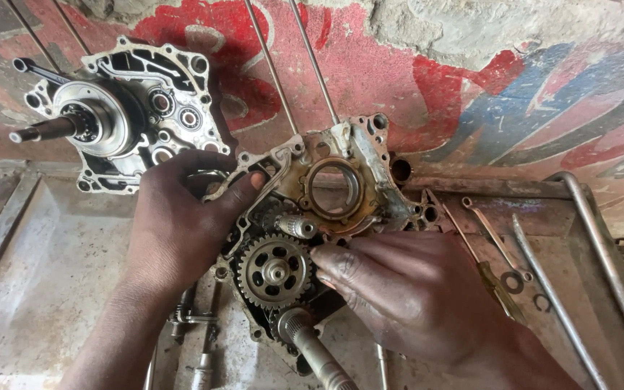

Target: Performing final adjustments to the internal gears and shafts of a motorcycle engine crankcase

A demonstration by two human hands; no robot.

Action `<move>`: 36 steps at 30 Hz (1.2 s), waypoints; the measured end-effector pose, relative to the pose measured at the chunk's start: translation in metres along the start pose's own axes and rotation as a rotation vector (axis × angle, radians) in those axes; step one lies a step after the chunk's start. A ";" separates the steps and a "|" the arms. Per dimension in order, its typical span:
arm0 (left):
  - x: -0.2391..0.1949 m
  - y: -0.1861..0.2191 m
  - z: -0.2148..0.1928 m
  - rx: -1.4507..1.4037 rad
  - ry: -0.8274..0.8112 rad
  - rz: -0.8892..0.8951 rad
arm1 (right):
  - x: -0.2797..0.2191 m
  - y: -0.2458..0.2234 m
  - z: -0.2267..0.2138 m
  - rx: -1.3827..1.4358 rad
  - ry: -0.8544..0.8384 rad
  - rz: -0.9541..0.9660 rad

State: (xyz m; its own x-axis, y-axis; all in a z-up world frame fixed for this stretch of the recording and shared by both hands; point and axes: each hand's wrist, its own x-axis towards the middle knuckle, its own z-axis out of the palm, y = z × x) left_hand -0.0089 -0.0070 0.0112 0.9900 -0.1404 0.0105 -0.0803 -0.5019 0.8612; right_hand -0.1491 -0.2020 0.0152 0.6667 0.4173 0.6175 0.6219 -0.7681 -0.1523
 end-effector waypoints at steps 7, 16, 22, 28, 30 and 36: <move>0.000 0.000 -0.001 0.001 -0.005 -0.019 | -0.004 -0.002 -0.002 0.101 -0.121 0.029; 0.001 -0.003 0.000 -0.027 -0.009 -0.010 | 0.012 -0.009 -0.011 0.544 -0.146 0.591; 0.002 -0.006 0.002 0.015 0.015 0.070 | 0.028 -0.006 -0.025 0.660 -0.275 0.996; 0.001 0.000 0.000 0.016 -0.004 0.000 | 0.017 0.002 -0.018 0.850 -0.205 1.055; 0.001 -0.003 0.001 0.000 0.005 0.021 | 0.025 0.000 -0.029 0.744 -0.366 1.097; 0.001 -0.005 0.001 -0.003 0.013 0.062 | 0.018 0.001 -0.011 0.499 -0.347 1.006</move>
State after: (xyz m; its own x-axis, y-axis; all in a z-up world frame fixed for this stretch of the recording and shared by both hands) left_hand -0.0078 -0.0060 0.0064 0.9846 -0.1600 0.0708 -0.1414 -0.4898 0.8603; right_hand -0.1408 -0.2008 0.0349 0.9777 -0.0996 -0.1847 -0.2077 -0.5838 -0.7849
